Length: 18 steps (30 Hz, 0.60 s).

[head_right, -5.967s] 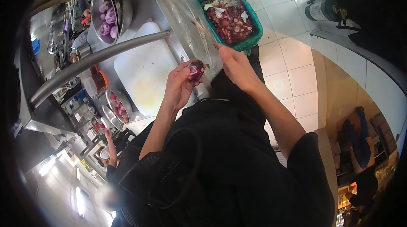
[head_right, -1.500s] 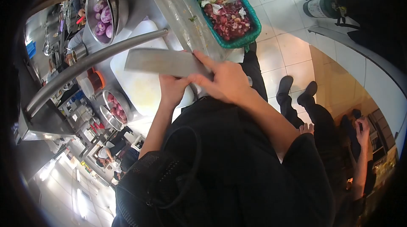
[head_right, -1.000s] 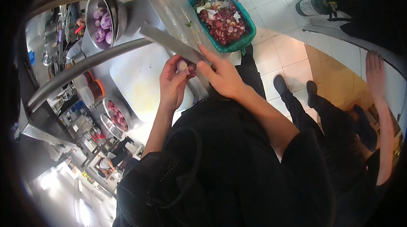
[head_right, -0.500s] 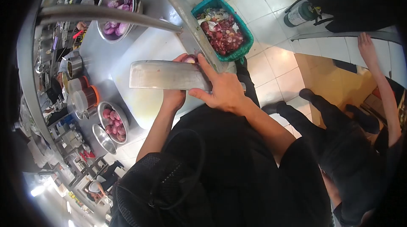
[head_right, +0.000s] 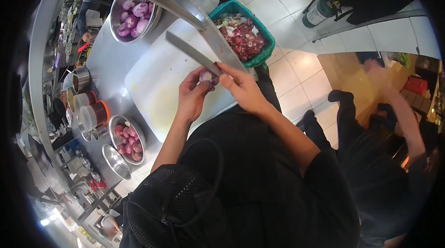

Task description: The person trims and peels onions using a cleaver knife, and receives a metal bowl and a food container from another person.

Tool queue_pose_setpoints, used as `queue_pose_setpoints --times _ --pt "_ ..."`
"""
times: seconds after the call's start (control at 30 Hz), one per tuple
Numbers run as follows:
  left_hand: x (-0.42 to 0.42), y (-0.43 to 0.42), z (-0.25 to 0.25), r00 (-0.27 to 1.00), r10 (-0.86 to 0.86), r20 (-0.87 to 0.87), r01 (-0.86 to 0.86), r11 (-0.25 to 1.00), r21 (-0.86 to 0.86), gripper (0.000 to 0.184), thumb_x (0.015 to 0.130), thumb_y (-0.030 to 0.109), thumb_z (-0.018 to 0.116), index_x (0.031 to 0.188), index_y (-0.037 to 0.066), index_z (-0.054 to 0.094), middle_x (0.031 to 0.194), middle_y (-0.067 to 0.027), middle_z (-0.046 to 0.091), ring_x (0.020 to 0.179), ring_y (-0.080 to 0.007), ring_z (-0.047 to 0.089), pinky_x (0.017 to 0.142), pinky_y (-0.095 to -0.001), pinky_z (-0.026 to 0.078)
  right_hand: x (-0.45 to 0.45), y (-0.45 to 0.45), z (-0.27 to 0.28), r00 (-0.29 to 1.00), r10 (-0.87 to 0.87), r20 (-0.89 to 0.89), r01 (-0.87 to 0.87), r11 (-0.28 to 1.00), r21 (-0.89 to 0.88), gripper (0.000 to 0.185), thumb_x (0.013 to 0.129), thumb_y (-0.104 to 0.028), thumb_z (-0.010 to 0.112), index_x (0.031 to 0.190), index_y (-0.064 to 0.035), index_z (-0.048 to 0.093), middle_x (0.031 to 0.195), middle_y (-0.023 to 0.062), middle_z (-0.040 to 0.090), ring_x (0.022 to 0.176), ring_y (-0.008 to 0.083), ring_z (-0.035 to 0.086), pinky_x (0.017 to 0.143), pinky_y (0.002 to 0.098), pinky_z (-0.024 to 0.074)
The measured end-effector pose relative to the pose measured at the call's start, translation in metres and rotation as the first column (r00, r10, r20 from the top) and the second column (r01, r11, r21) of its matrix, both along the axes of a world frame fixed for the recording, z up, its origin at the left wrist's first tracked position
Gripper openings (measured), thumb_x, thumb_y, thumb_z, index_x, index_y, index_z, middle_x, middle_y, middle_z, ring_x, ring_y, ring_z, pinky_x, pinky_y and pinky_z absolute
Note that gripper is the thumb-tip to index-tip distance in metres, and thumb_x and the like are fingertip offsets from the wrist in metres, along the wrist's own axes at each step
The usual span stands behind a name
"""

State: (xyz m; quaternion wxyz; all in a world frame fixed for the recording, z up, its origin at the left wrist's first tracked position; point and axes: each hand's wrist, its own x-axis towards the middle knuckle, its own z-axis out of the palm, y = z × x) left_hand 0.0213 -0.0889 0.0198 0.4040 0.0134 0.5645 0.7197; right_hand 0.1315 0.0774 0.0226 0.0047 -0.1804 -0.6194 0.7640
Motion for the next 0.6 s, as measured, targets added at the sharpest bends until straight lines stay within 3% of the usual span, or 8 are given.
queue_pose_setpoints --times 0.07,0.2,0.37,0.43,0.6 --pt "0.004 -0.008 -0.002 1.000 0.003 0.020 -0.004 1.000 0.028 0.044 0.091 -0.001 0.063 0.135 -0.001 0.055 0.126 -0.0112 0.062 0.113 -0.0202 0.061 0.090 -0.0362 0.052 -0.002 -0.001 -0.008 0.994 -0.073 0.081 0.084 0.987 -0.137 0.056 0.102 -0.038 0.059 0.145 -0.0019 0.052 0.101 -0.0009 0.063 0.080 0.0053 0.048 0.072 0.0223 0.0422" --pt "0.001 -0.015 0.001 0.996 -0.014 0.087 0.006 0.996 0.086 0.051 0.085 -0.002 0.058 0.136 0.000 0.055 0.129 -0.0113 0.061 0.113 -0.0210 0.060 0.091 -0.0359 0.050 -0.004 -0.002 -0.001 0.999 -0.016 0.027 0.018 0.999 -0.051 0.058 0.102 -0.039 0.059 0.145 -0.0010 0.051 0.101 0.0000 0.061 0.082 0.0048 0.047 0.074 0.0199 0.0408" --pt "-0.004 -0.024 -0.004 0.990 0.040 0.134 -0.065 0.979 0.192 0.057 0.078 0.007 0.055 0.134 0.000 0.056 0.129 -0.0136 0.060 0.108 -0.0265 0.061 0.091 -0.0369 0.049 -0.012 0.002 -0.002 0.998 0.056 0.034 -0.056 0.998 0.002 0.062 0.100 -0.043 0.061 0.146 -0.0023 0.050 0.090 -0.0005 0.059 0.073 0.0055 0.045 0.067 0.0228 0.0403" --pt "-0.005 -0.033 -0.004 0.980 -0.039 0.194 -0.029 0.940 0.340 0.062 0.076 0.014 0.057 0.135 -0.001 0.056 0.126 -0.0154 0.059 0.103 -0.0315 0.061 0.086 -0.0370 0.049 -0.013 0.004 -0.005 0.997 0.067 0.032 -0.068 0.997 0.044 0.063 0.099 -0.044 0.062 0.146 -0.0030 0.050 0.087 -0.0002 0.059 0.071 0.0059 0.045 0.065 0.0236 0.0400" --pt "-0.002 -0.044 0.001 0.950 0.005 0.313 -0.138 0.904 0.404 0.069 0.075 0.016 0.058 0.141 -0.003 0.051 0.122 -0.0169 0.059 0.098 -0.0346 0.062 0.080 -0.0369 0.050 -0.018 -0.002 -0.009 0.998 0.048 -0.041 -0.043 0.993 0.114 0.064 0.098 -0.046 0.063 0.146 -0.0053 0.051 0.083 0.0014 0.059 0.067 0.0069 0.044 0.063 0.0248 0.0404"
